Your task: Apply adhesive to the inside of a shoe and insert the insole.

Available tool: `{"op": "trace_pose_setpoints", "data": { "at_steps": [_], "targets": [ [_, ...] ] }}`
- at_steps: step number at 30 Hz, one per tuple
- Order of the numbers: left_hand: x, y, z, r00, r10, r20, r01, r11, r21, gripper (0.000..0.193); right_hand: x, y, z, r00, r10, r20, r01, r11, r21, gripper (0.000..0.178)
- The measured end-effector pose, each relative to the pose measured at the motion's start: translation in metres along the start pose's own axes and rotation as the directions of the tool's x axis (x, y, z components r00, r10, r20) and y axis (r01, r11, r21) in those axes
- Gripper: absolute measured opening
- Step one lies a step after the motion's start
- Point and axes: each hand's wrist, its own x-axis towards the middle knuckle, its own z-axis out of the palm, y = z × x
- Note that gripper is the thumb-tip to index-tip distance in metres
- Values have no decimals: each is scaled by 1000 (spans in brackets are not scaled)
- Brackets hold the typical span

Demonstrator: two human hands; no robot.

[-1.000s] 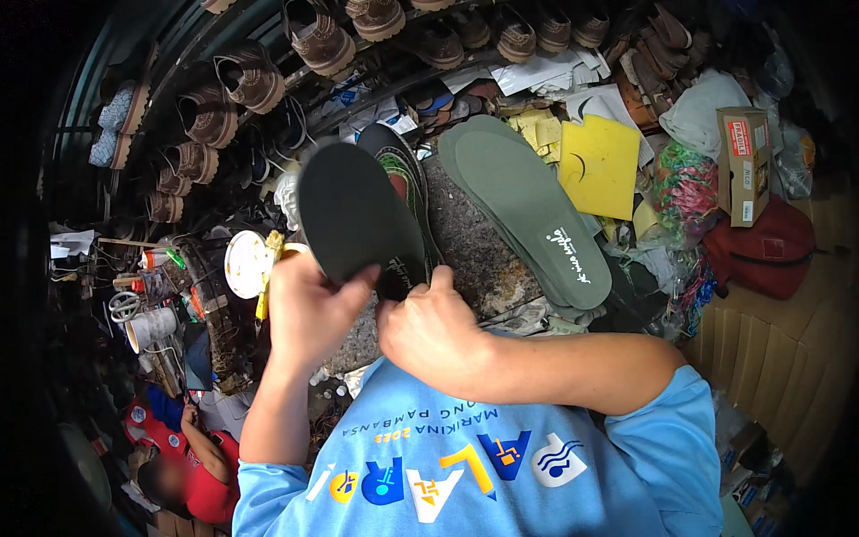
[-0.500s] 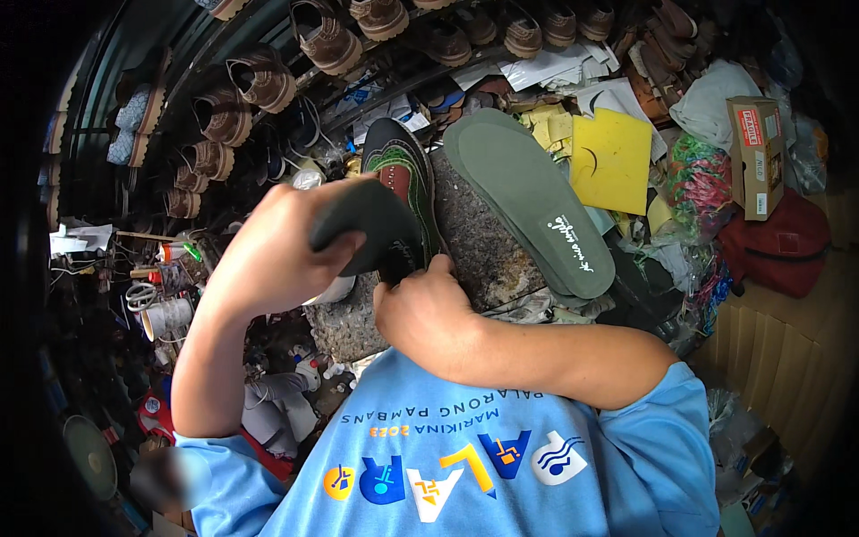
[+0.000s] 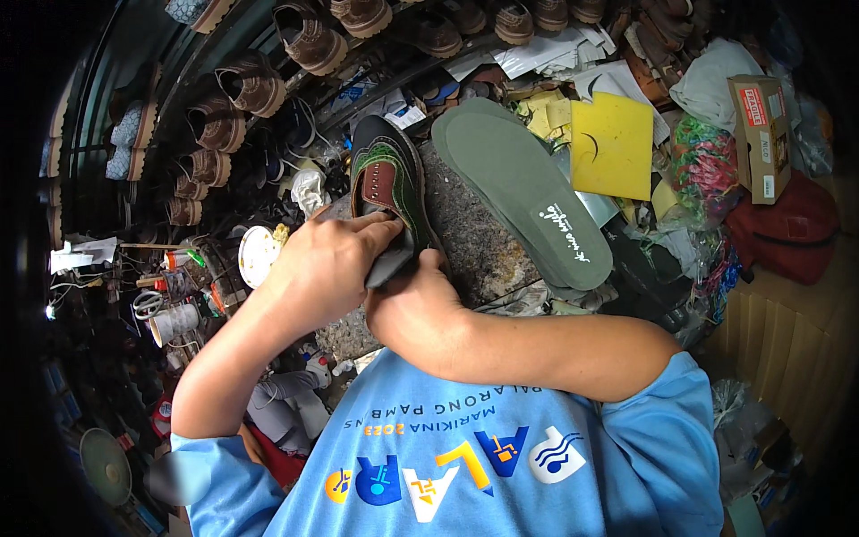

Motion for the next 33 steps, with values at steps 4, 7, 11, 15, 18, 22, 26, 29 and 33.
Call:
{"op": "trace_pose_setpoints", "data": {
  "at_steps": [4,7,11,15,18,22,26,29,33],
  "targets": [
    [-2,-5,-5,983,-184,0,183,977,-106,48,3,0,-5,999,11,52,-12,1000,17,18],
    [-8,-9,-23,957,-214,-195,161,953,-255,25,3,2,-11,988,-10,154,0,998,68,19],
    [-9,-7,-4,966,-136,-220,132,991,-33,17,3,4,-15,983,-69,169,60,996,59,17],
    [-6,-6,13,960,-131,-246,165,979,121,21,5,6,-15,984,-61,170,51,997,65,14],
    [-20,6,-16,816,-571,-86,433,703,-564,23,2,4,-9,996,4,93,-10,998,65,11],
    [-75,38,3,882,-465,-72,174,465,-868,51,10,2,-16,949,-10,317,-96,944,317,15],
    [-22,51,0,924,-355,144,365,702,-612,73,-3,0,0,979,67,194,-126,943,310,24],
    [6,37,22,903,-394,170,415,699,-583,84,-5,-3,14,972,68,225,-137,942,307,37],
    [32,16,26,774,-367,515,611,645,-459,101,11,-8,5,957,63,285,-118,976,181,34]
  ]
}}
